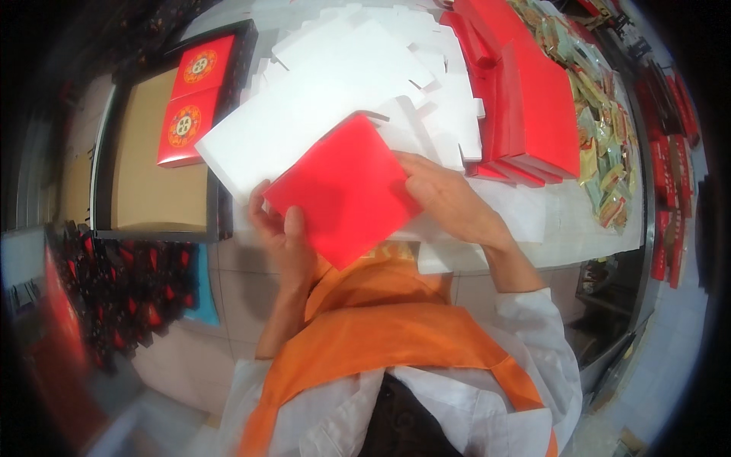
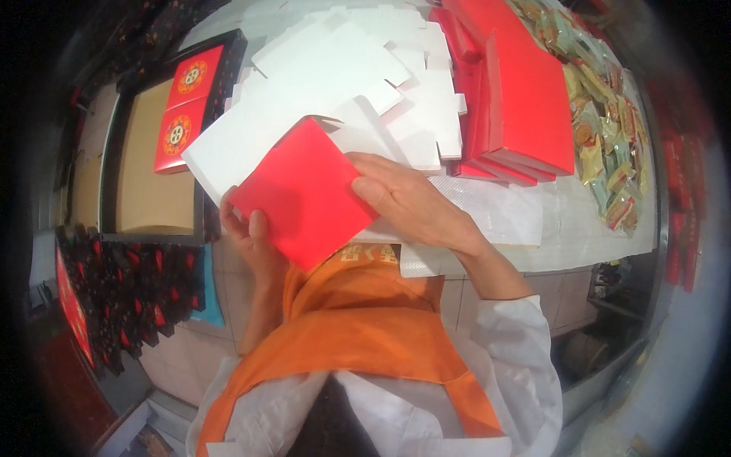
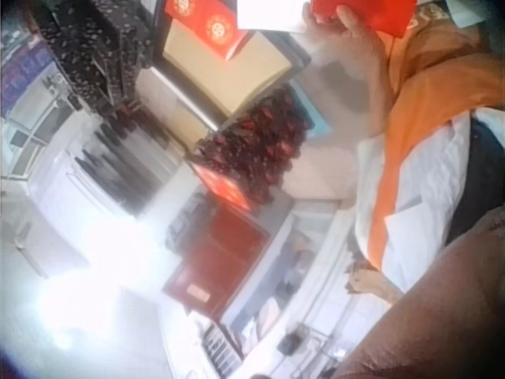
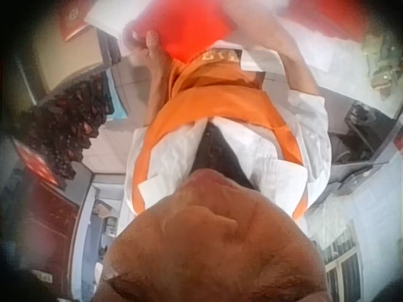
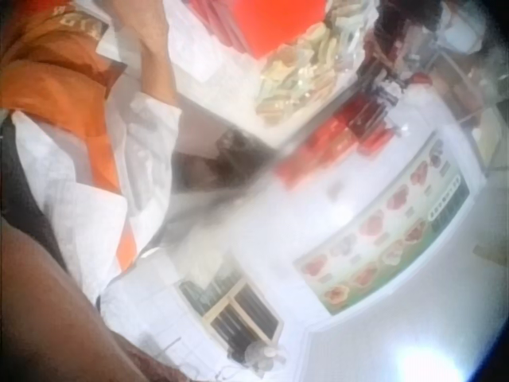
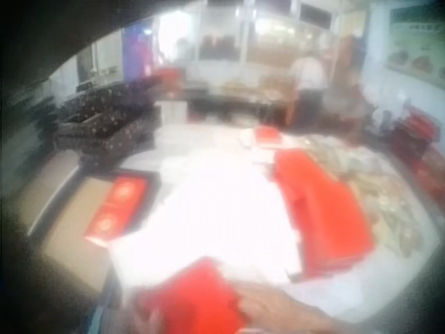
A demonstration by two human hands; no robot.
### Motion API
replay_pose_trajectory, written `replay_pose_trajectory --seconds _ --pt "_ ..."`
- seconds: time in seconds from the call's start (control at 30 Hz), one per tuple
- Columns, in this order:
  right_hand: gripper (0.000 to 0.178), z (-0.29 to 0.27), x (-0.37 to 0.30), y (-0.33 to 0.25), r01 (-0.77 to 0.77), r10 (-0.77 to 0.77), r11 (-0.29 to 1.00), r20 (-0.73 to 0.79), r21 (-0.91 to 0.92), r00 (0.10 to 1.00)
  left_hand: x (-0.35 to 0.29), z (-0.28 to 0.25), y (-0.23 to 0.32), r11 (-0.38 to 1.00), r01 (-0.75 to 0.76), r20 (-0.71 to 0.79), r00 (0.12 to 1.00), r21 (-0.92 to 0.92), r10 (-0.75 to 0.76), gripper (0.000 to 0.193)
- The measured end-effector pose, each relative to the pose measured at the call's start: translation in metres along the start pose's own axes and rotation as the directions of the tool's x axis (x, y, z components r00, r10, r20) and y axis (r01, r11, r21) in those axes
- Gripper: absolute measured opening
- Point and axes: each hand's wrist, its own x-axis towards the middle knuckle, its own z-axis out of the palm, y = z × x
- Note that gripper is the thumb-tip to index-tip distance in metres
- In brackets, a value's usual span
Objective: The person assembles small red boxes by folding white flat-pack cardboard pieces and inserting them into red covers. They repeatedly pick up a white piece, fold it into a box shape, and place it into a red cover, then set the finished unit into a larger tray. The process is repetitive and performed by hand.
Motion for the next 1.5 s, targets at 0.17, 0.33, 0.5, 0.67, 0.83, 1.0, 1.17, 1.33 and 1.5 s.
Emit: replay_pose_trajectory --seconds 0.17,0.33,0.5,0.67,0.83,1.0,1.17,1.33,1.5 --pt "0.036 0.003 -0.021 -0.002 -0.046 0.098 0.962 -0.183 0.269 0.978 0.000 0.005 0.003 0.985 0.033 -0.182 0.981 -0.168 -0.064 0.046" --pt "0.035 0.047 -0.027 0.016 0.054 0.072 0.970 -0.498 0.236 0.864 -0.032 0.013 -0.016 0.995 0.080 -0.138 0.986 -0.066 -0.089 0.045" --pt "0.022 0.045 -0.036 0.040 -0.044 0.235 0.893 -0.381 0.447 0.894 -0.090 -0.034 -0.027 0.993 0.078 0.413 0.904 0.091 -0.109 0.058" --pt "0.018 0.066 -0.065 0.058 -0.151 0.286 0.838 -0.185 0.525 0.940 -0.086 -0.062 0.002 0.934 0.145 0.649 0.684 0.326 -0.333 0.072" --pt "0.010 0.072 -0.070 0.062 -0.104 0.231 0.822 -0.161 0.560 0.959 -0.068 -0.050 0.015 0.873 0.137 0.594 0.682 0.469 -0.426 0.064" --pt "0.007 0.076 -0.074 0.073 -0.074 0.177 0.810 -0.121 0.582 0.977 -0.050 -0.027 0.010 0.909 0.215 0.519 0.763 0.357 -0.384 0.047" --pt "0.008 0.101 -0.076 0.066 0.160 0.021 0.872 -0.362 0.463 0.932 -0.057 -0.053 -0.029 0.801 0.192 0.399 0.787 0.566 -0.471 0.022" --pt "0.005 0.112 -0.075 0.064 0.123 0.077 0.933 -0.523 0.338 0.849 -0.068 -0.031 -0.022 0.928 0.255 0.152 0.941 0.272 -0.303 0.008" --pt "0.021 0.117 -0.081 0.063 0.164 0.294 0.578 -0.392 0.799 0.872 -0.068 -0.016 -0.017 0.990 0.135 0.108 0.986 -0.044 -0.129 0.021"
